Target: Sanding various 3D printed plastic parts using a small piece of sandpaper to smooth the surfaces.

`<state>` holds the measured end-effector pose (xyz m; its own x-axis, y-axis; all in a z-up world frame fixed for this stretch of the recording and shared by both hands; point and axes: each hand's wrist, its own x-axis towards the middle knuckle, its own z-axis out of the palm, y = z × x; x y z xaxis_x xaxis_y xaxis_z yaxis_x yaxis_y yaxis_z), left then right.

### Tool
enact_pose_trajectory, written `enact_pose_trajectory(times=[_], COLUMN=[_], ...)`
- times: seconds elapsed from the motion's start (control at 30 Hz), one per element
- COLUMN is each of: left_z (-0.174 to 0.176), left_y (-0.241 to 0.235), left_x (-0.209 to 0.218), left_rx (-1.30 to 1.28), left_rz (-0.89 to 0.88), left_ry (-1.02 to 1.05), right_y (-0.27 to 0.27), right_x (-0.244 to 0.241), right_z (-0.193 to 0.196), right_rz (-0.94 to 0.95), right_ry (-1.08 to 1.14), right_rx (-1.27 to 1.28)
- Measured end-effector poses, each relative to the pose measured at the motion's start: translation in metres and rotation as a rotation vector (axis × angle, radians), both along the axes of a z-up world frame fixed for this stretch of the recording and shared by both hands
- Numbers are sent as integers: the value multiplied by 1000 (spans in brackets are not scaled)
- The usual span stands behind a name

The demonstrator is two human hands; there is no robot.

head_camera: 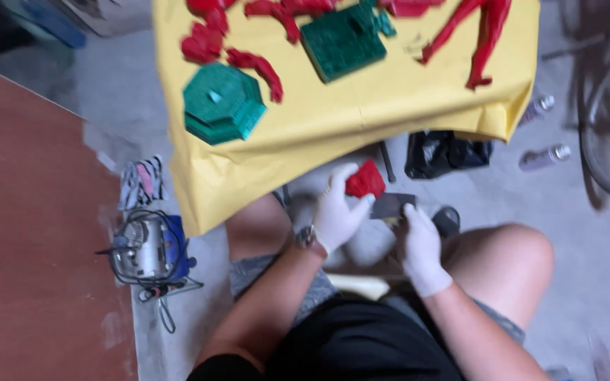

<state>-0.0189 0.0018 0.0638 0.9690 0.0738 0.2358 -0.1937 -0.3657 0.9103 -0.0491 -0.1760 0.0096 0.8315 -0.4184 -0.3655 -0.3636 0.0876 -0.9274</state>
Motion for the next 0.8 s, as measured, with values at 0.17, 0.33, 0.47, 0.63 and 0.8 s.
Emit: enact_pose_trajectory(times=[0.17, 0.33, 0.47, 0.63, 0.8], left_z=[91, 168, 191, 210, 220], left_y=[36, 88, 108, 114, 127], left_x=[10, 72, 130, 163, 171], left_rx=[205, 409, 589, 722, 873], left_rz=[-30, 49, 140, 100, 132], left_ry=[-327, -448, -244, 152, -12], right_y=[-39, -37, -45, -52, -59], right_x=[49, 44, 42, 41, 46], right_z=[22, 66, 40, 33, 19], right_rz=[-182, -156, -124, -70, -51], right_ry=[-85, -144, -77, -182, -143], right_rx=[541, 918, 961, 957, 814])
